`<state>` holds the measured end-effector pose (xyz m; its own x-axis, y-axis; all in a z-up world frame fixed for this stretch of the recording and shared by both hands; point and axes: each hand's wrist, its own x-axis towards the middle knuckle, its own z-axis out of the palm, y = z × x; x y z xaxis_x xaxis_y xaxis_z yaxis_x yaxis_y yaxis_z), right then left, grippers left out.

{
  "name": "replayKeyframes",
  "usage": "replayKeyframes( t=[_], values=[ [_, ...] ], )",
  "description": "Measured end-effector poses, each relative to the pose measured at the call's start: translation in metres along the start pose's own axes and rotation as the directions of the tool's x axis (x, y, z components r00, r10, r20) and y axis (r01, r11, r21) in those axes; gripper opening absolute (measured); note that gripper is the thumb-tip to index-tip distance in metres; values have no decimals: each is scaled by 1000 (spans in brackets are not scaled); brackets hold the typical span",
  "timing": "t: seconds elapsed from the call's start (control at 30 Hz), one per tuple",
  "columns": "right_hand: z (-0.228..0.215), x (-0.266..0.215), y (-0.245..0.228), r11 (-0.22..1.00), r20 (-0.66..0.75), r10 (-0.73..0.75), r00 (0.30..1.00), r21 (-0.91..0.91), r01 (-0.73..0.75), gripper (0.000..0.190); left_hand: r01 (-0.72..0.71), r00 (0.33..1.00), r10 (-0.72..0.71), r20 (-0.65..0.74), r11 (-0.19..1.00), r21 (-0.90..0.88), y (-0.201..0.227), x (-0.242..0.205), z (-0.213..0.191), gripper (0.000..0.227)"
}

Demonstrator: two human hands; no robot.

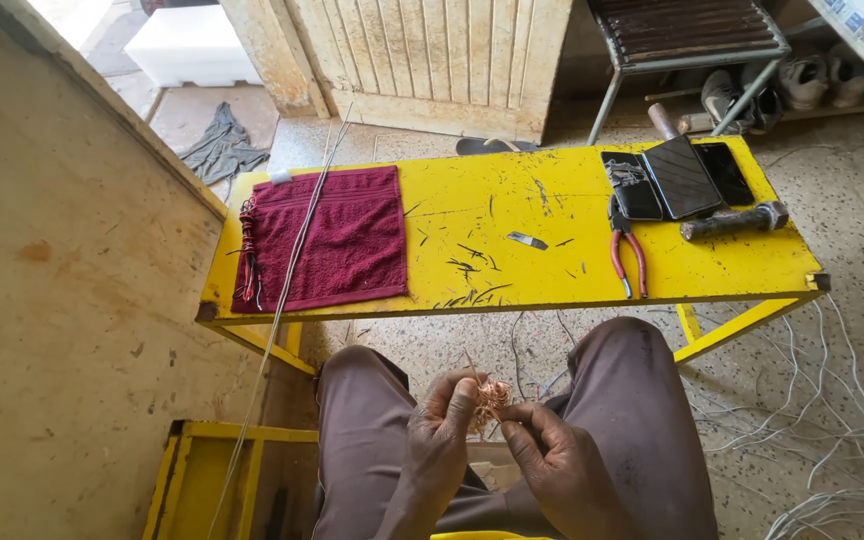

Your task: Winding copper wire into a coil and using pliers to cut or strip it on a workbench.

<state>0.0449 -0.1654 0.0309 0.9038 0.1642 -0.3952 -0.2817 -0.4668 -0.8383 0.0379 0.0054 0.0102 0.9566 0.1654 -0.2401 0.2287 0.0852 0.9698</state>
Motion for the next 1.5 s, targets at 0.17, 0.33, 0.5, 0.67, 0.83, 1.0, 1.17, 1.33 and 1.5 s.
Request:
replayKeyframes(
  t=[0.17,0.33,0.5,0.67,0.83,1.0,1.17,1.33,1.5],
  values=[
    [1,-2,-1,998,4,-65,998,15,65,33,-124,991,125,-36,992,38,-10,1,5,36],
    [5,-2,3,999,16,-40,999,15,40,24,-187,982,187,-28,982,-20,-5,0,3,49],
    [7,-2,3,995,-33,-82,996,62,84,33,-146,987,143,76,989,30,10,-13,2,46],
    [8,-2,6,996,19,-76,997,49,75,30,-261,965,262,2,961,97,-2,-16,10,46],
    [9,1,-1,996,-36,-57,998,61,59,38,-231,970,245,0,913,336,-7,-12,8,61],
    [10,1,0,997,-83,-76,994,26,79,38,-111,991,109,74,993,29,6,-16,15,55],
    [10,0,8,989,-18,-81,997,-123,78,23,-73,993,78,-88,995,64,3,-8,13,40],
    [4,-1,3,977,-3,31,1000,-212,-31,25,52,991,-42,-124,995,80,3,-3,8,60],
    [5,-2,0,965,-7,23,1000,-262,-24,31,27,994,-13,-107,991,130,1,-1,8,52]
  ],
)
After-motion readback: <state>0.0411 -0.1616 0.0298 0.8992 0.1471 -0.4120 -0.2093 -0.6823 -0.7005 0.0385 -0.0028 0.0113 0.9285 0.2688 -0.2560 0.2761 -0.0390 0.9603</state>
